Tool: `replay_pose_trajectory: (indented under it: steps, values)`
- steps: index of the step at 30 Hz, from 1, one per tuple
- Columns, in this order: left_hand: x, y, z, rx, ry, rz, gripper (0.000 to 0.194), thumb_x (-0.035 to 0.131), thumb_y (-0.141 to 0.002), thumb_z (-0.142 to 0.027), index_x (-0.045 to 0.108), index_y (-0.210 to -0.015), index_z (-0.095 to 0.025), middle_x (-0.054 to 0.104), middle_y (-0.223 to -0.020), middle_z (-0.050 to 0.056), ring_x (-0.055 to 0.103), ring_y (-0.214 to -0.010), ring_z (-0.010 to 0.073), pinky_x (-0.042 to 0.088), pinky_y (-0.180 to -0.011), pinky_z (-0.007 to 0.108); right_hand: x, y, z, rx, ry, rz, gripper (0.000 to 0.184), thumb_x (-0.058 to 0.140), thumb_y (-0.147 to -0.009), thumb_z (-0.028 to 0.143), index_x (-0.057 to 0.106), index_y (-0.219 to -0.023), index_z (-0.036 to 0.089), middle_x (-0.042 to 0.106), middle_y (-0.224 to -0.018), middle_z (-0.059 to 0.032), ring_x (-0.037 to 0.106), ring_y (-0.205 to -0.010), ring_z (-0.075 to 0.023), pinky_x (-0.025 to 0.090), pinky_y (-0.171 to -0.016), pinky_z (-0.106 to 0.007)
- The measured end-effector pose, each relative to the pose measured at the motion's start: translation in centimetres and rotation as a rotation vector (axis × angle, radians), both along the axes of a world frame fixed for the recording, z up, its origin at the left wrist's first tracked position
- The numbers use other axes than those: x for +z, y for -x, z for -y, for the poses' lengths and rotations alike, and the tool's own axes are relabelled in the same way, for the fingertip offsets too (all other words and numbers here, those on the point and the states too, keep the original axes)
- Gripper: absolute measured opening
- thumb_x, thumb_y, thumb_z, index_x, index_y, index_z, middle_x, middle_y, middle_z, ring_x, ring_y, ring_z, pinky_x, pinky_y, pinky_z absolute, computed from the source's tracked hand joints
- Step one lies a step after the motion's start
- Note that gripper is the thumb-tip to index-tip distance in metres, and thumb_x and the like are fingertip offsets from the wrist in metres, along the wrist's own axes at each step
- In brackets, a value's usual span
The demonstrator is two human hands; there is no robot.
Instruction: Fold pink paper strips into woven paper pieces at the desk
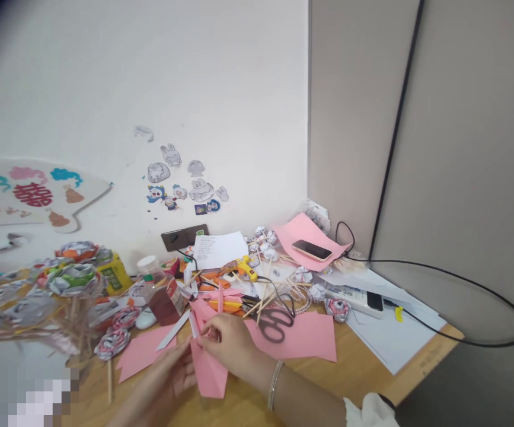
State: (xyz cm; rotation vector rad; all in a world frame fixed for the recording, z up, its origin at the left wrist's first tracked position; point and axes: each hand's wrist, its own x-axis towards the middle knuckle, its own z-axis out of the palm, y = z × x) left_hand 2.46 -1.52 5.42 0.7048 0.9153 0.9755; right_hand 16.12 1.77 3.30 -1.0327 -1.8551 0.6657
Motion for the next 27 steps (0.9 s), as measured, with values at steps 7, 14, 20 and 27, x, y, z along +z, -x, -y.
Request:
replay_pose_trajectory:
  steps: [7, 14, 20, 27]
  values:
    - [-0.8, 0.3, -0.1, 0.013, -0.022, 0.076, 0.016, 0.054, -0.075, -0.019, 0.063, -0.083, -0.008, 0.072, -0.075, 0.011, 0.067, -0.073, 0.0213, 0.053, -0.065, 0.029, 0.3, -0.2, 0.3, -0.022, -0.136, 0.148, 0.012, 0.057, -0.071, 0.03, 0.058, -0.078, 0.02, 0.056, -0.076, 0.0005, 0.049, -0.072, -0.0123, 0.033, -0.063, -0.021]
    - [0.7, -0.1, 0.4, -0.062, -0.044, 0.099, 0.016, 0.058, -0.073, -0.019, 0.065, -0.083, -0.008, 0.072, -0.079, 0.012, 0.066, -0.077, 0.0201, 0.05, -0.073, 0.028, 0.0, -0.1, -0.1, -0.023, -0.027, 0.076, 0.013, 0.061, -0.068, 0.03, 0.06, -0.076, 0.02, 0.055, -0.069, 0.0014, 0.047, -0.063, -0.0112, 0.032, -0.057, -0.02]
    - [0.8, -0.2, 0.2, -0.026, -0.081, -0.011, 0.02, 0.069, -0.062, -0.023, 0.067, -0.078, -0.011, 0.072, -0.07, 0.008, 0.065, -0.072, 0.0201, 0.049, -0.069, 0.028, -0.3, 0.0, -0.4, 0.013, 0.094, -0.053, 0.012, 0.055, -0.072, 0.027, 0.06, -0.078, 0.018, 0.053, -0.064, 0.0013, 0.045, -0.058, -0.0097, 0.031, -0.052, -0.019]
    - [0.3, 0.3, -0.7, 0.066, -0.257, -0.336, 0.046, 0.074, -0.05, -0.033, 0.062, -0.089, -0.013, 0.064, -0.052, -0.003, 0.059, -0.059, 0.0151, 0.042, -0.058, 0.023, -0.1, -0.1, -0.4, 0.064, 0.073, -0.075, 0.014, 0.054, -0.073, 0.025, 0.062, -0.083, 0.019, 0.054, -0.066, 0.0017, 0.046, -0.059, -0.0096, 0.033, -0.054, -0.019]
